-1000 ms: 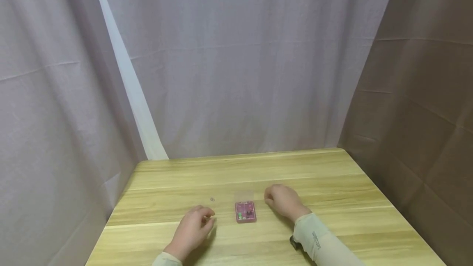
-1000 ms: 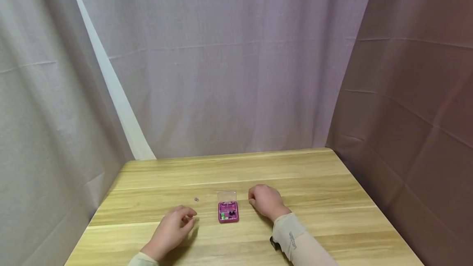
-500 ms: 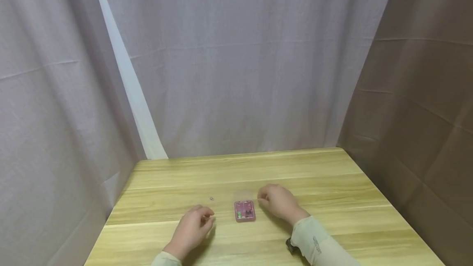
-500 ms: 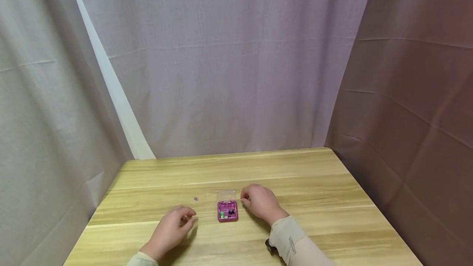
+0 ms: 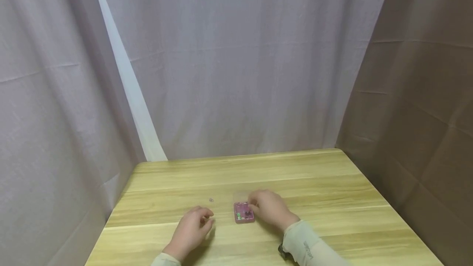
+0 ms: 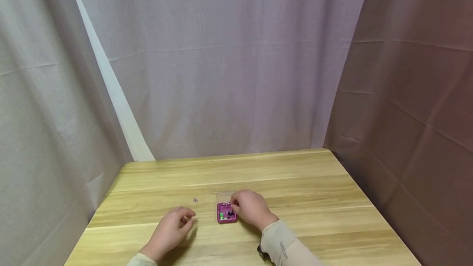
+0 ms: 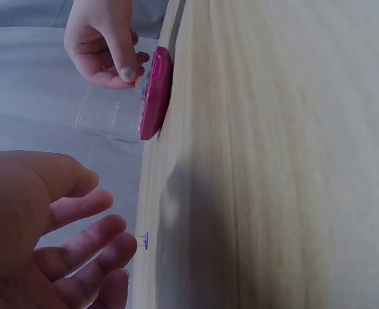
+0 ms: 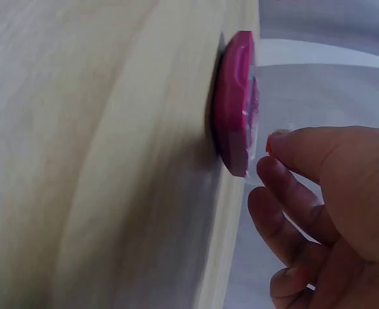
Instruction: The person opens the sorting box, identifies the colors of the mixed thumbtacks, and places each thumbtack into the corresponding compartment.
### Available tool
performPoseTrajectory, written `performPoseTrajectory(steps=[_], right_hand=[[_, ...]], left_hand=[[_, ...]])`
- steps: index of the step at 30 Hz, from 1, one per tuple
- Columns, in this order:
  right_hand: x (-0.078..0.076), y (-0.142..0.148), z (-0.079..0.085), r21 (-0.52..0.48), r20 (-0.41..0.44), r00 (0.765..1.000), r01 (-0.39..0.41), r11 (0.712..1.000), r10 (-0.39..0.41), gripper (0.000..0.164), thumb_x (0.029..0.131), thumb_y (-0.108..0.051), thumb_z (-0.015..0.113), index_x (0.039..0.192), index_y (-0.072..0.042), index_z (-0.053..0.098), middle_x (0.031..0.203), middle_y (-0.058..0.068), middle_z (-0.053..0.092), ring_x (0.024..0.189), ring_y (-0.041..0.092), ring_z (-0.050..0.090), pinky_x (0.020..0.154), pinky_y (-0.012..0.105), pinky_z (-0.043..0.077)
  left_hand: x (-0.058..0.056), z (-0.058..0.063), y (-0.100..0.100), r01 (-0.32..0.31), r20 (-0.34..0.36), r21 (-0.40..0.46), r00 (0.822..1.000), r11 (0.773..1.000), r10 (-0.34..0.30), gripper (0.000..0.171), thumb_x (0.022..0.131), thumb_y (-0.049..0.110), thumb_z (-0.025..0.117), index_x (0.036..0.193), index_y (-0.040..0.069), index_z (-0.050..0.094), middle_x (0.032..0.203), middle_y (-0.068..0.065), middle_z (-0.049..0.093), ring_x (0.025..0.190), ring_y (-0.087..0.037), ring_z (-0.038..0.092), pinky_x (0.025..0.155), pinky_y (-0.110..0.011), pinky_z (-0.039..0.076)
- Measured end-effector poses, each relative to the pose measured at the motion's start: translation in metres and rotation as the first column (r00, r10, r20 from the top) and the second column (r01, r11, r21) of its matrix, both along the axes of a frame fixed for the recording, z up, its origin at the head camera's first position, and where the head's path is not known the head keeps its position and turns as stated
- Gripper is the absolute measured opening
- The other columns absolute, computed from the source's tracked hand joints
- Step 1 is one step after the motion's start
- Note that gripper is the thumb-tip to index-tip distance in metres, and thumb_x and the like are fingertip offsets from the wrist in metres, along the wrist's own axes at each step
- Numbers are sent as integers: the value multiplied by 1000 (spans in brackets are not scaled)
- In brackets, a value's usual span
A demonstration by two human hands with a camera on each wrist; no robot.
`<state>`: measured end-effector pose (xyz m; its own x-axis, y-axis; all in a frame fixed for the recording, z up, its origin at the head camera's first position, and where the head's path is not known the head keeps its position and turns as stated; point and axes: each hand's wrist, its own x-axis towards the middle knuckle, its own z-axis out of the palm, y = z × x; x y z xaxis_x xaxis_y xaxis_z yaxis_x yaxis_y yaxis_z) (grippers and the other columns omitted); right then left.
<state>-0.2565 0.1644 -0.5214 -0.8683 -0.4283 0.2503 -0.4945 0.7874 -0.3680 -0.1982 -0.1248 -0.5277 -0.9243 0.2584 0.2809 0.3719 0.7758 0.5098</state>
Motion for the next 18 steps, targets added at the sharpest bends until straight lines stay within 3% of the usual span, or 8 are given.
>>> performPoseTrajectory(steps=[8,18], right_hand=[[-3,-5,-4,61,-18,1000,17,998,-15,7,86,-32,72,81,-30,68,77,-17,66,69,3,55,65,34,55],[-5,-1,-8,46,-25,1000,4,999,-3,10,85,-39,72,81,-33,65,78,-18,65,72,4,56,67,36,55]], left_hand=[[-2,0,0,0,8,-2,1000,1000,0,19,88,24,70,104,16,72,101,2,70,83,-12,62,74,-37,58],[-6,2,-2,11,30,3,999,1000,-11,21,89,22,69,108,13,71,98,0,69,83,-12,63,73,-38,59]])
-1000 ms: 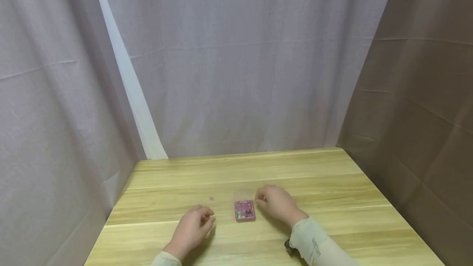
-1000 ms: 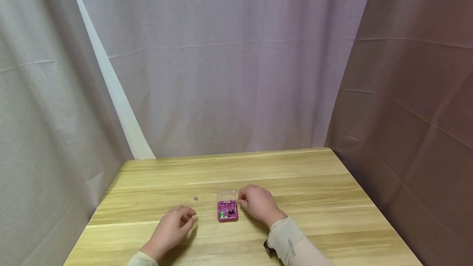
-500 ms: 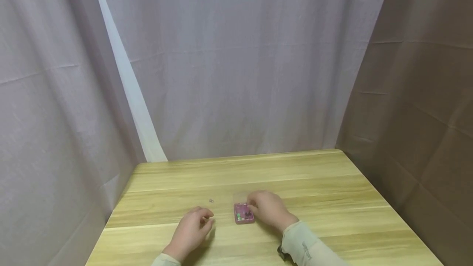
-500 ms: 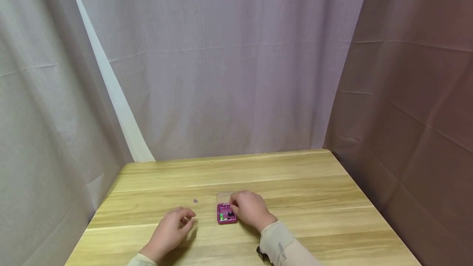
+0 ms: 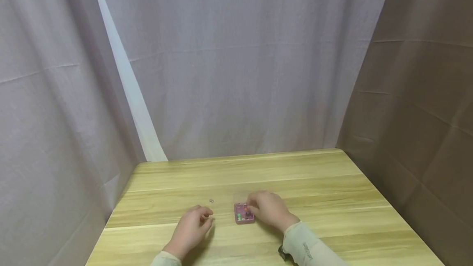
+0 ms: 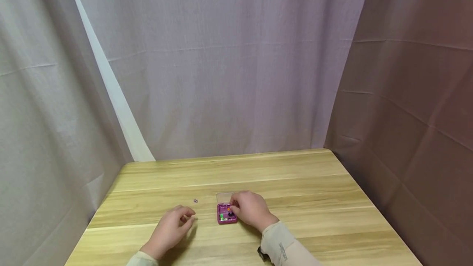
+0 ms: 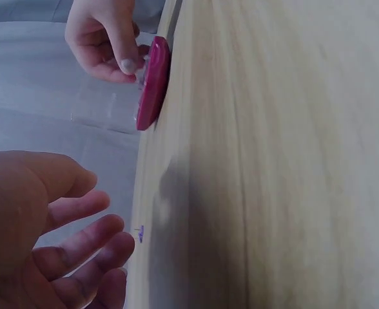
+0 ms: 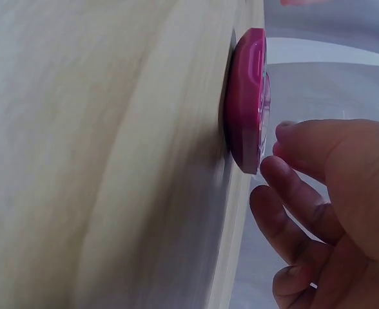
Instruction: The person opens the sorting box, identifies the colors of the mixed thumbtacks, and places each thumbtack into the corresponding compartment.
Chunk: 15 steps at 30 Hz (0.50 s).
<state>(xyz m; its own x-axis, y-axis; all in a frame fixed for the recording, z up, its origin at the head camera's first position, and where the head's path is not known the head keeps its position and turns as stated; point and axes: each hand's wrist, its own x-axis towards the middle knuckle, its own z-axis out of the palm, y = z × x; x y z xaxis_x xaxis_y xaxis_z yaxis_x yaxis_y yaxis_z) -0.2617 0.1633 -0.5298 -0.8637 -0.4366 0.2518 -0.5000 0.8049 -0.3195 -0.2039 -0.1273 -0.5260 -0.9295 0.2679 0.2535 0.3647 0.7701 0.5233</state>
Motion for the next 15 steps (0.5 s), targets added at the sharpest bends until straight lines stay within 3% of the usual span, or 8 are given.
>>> performPoseTrajectory(steps=[5,15], right_hand=[[0,9,-3,-24,8,1000,9,1000,-9,9,85,-41,71,87,-33,69,83,-16,68,75,5,58,70,37,55],[-1,28,2,-62,19,996,83,995,-82,12,87,-37,69,95,-29,70,81,-17,65,71,3,55,67,32,53]], left_hand=[[-11,-2,-4,-21,27,-3,999,1000,21,24,91,23,67,112,11,69,96,1,69,82,-9,62,74,-38,59],[-56,-5,-13,-105,-7,18,994,994,106,25,87,20,72,107,6,70,89,-2,71,78,-12,61,76,-41,59]])
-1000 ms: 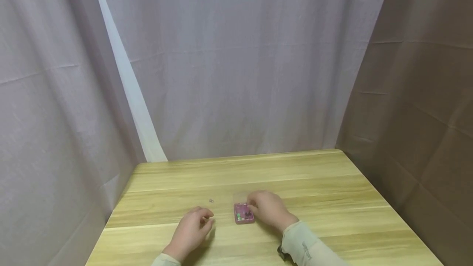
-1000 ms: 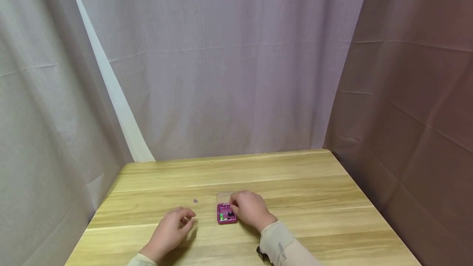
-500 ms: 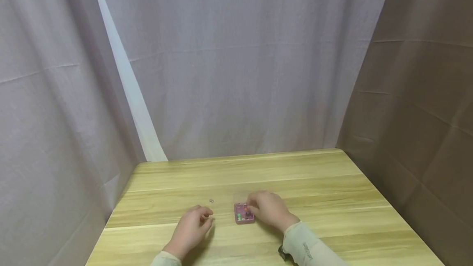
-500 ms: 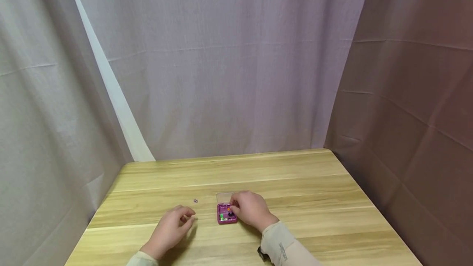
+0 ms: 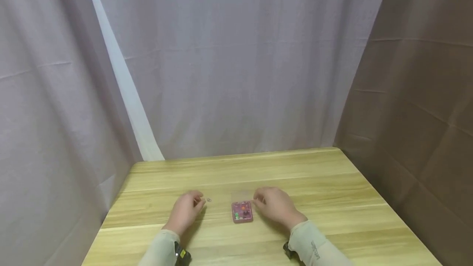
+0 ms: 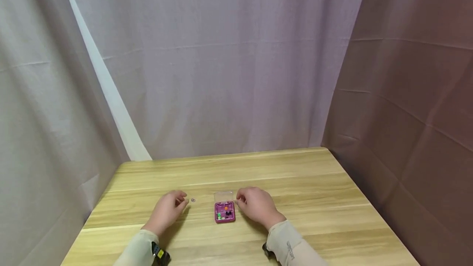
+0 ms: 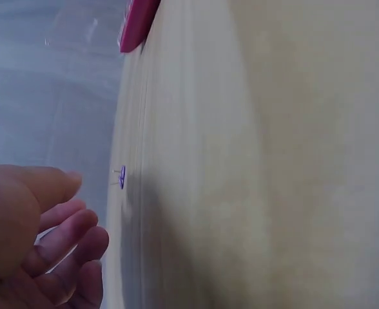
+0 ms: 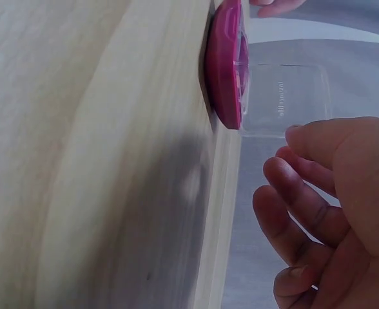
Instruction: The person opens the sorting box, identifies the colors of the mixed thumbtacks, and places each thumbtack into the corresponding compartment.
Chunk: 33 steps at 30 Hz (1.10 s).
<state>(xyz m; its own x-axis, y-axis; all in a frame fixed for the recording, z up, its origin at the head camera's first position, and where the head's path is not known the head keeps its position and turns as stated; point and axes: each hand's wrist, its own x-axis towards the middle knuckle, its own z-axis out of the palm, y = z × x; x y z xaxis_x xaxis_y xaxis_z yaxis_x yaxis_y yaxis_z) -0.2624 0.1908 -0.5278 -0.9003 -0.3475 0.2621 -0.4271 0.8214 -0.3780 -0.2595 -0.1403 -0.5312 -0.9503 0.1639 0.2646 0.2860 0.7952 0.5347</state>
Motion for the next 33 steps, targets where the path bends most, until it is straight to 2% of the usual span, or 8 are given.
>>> performPoseTrajectory(steps=[3,7,11,15,20,29,33], right_hand=[[2,4,5,-4,11,1000,-1,1000,1,12,88,-36,69,95,-27,71,81,-15,66,71,3,56,66,32,54],[3,5,9,-2,12,1000,7,1000,-7,10,88,-35,68,95,-27,71,82,-15,67,72,3,56,68,32,53],[3,7,11,-7,-7,1000,10,1000,-10,8,88,-34,68,93,-28,71,81,-15,67,72,2,56,67,32,54],[3,9,13,-25,-9,1000,24,999,-24,6,88,-33,68,92,-29,71,79,-17,65,70,1,55,66,31,53],[4,11,16,-28,-14,999,40,999,-40,4,88,-32,68,91,-30,71,79,-18,65,70,1,55,66,30,53],[4,13,20,-28,-17,998,54,998,-54,5,88,-33,68,91,-30,71,79,-19,65,70,-1,55,66,28,53],[4,15,19,-31,-9,999,52,998,-53,5,88,-33,68,91,-29,70,79,-19,65,70,-1,55,66,28,53]], left_hand=[[-8,-1,0,-15,18,-3,1000,1000,15,22,86,21,74,104,8,72,88,-1,71,79,-12,61,77,-42,59],[-15,-1,1,-2,31,-8,1000,1000,2,17,85,18,75,100,11,74,91,-1,73,84,-14,63,81,-44,59],[-21,-2,1,21,34,-22,999,1000,-20,9,83,13,76,92,13,75,91,-1,75,85,-14,63,81,-44,59],[-26,-3,1,59,64,-37,996,998,-57,4,85,18,75,87,15,75,89,3,74,81,-10,61,77,-41,58],[-27,-4,3,94,112,-30,990,995,-90,3,87,20,73,84,20,75,89,7,74,81,-8,60,77,-39,58],[-28,-6,5,76,99,-34,992,997,-72,11,88,18,71,80,25,72,89,9,70,86,-10,59,81,-41,57],[-25,-5,7,71,66,-18,995,997,-70,11,87,19,73,78,24,70,84,10,69,81,-9,58,77,-40,56]])
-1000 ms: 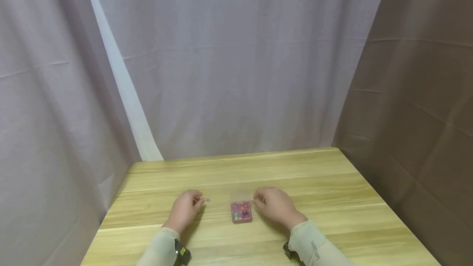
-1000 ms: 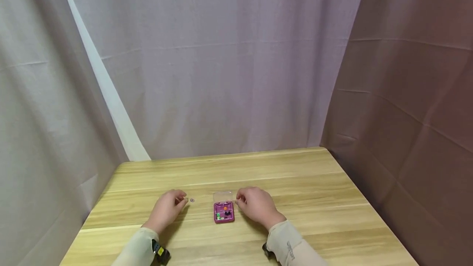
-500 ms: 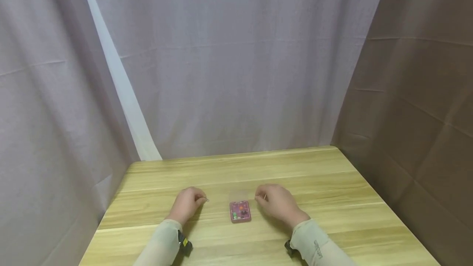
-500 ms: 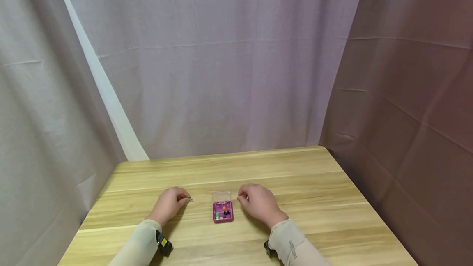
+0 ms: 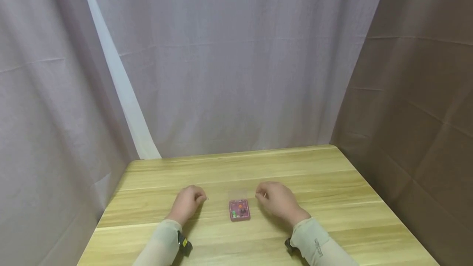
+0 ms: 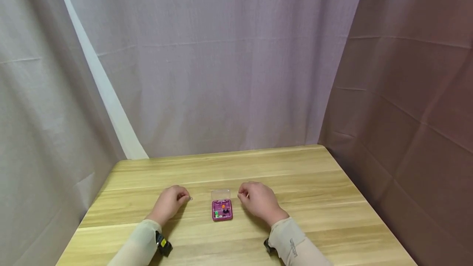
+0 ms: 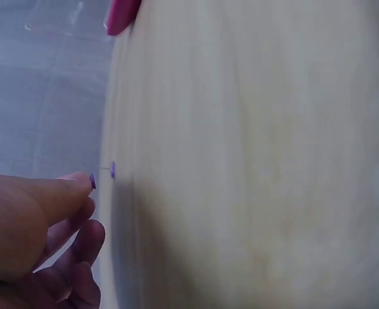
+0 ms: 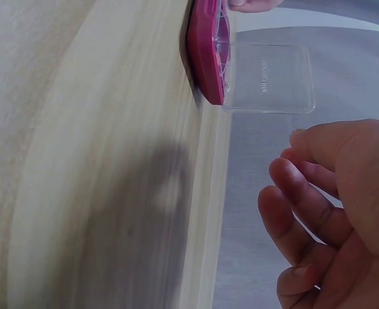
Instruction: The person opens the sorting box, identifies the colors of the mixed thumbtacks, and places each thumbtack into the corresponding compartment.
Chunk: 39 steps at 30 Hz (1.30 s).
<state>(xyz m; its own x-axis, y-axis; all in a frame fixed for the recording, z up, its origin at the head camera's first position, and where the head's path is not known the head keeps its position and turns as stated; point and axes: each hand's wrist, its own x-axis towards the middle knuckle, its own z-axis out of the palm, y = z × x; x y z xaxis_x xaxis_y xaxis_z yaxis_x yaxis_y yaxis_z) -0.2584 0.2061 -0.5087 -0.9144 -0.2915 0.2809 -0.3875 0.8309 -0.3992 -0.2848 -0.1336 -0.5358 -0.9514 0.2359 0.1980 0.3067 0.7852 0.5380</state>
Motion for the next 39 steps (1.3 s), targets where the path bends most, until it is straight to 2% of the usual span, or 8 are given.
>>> performPoseTrajectory(steps=[5,12,17,21,24,28,33,39], right_hand=[[-1,0,-3,2,5,1000,-14,1000,14,10,88,-36,69,91,-26,71,79,-19,64,70,-1,55,67,28,53],[-1,-3,-5,-1,-14,999,-33,999,32,12,88,-37,69,88,-25,71,78,-19,65,68,-1,54,63,28,53],[2,-5,-3,-2,5,1000,-25,1000,25,9,88,-34,69,89,-26,71,79,-18,65,69,-1,54,64,28,53],[4,-6,-3,1,10,1000,-25,1000,25,8,88,-34,69,90,-27,71,79,-19,65,69,-1,55,65,28,53],[5,-7,-5,1,8,1000,-28,1000,28,12,88,-37,69,92,-26,71,80,-19,65,70,-2,54,65,28,53],[6,-5,-8,-10,24,999,-35,999,36,11,89,-37,69,92,-27,71,80,-18,65,69,-1,54,64,28,54],[7,-4,-10,-9,32,999,-42,999,42,9,90,-37,68,91,-29,71,80,-18,66,69,-1,54,63,29,53],[6,-2,-9,-5,13,1000,-26,1000,27,12,89,-38,68,89,-27,72,80,-18,66,69,-1,55,64,29,53]], left_hand=[[9,6,6,33,-62,31,998,999,-31,8,86,18,74,79,20,70,80,8,68,75,-8,58,71,-37,56],[27,16,28,85,-163,15,983,996,-81,7,88,19,71,91,13,71,89,-2,70,80,-13,59,75,-40,58],[36,20,48,110,-182,1,977,994,-108,7,90,19,69,90,13,69,87,0,70,79,-12,59,73,-39,58],[41,19,65,141,-155,-38,977,989,-145,6,90,21,68,89,15,70,87,2,70,81,-12,59,76,-39,58],[42,18,76,183,-117,-76,975,980,-191,6,91,23,68,88,18,70,85,6,69,79,-9,59,75,-38,58],[40,17,88,228,-81,-91,969,970,-235,7,91,22,67,85,19,69,74,13,63,68,-3,54,65,-30,56],[36,15,94,214,-70,-111,973,971,-222,7,89,19,66,82,21,66,67,17,59,57,0,49,54,-22,50],[31,14,95,191,-81,-153,975,970,-205,6,87,18,67,83,22,67,69,17,62,57,1,49,53,-20,49]])
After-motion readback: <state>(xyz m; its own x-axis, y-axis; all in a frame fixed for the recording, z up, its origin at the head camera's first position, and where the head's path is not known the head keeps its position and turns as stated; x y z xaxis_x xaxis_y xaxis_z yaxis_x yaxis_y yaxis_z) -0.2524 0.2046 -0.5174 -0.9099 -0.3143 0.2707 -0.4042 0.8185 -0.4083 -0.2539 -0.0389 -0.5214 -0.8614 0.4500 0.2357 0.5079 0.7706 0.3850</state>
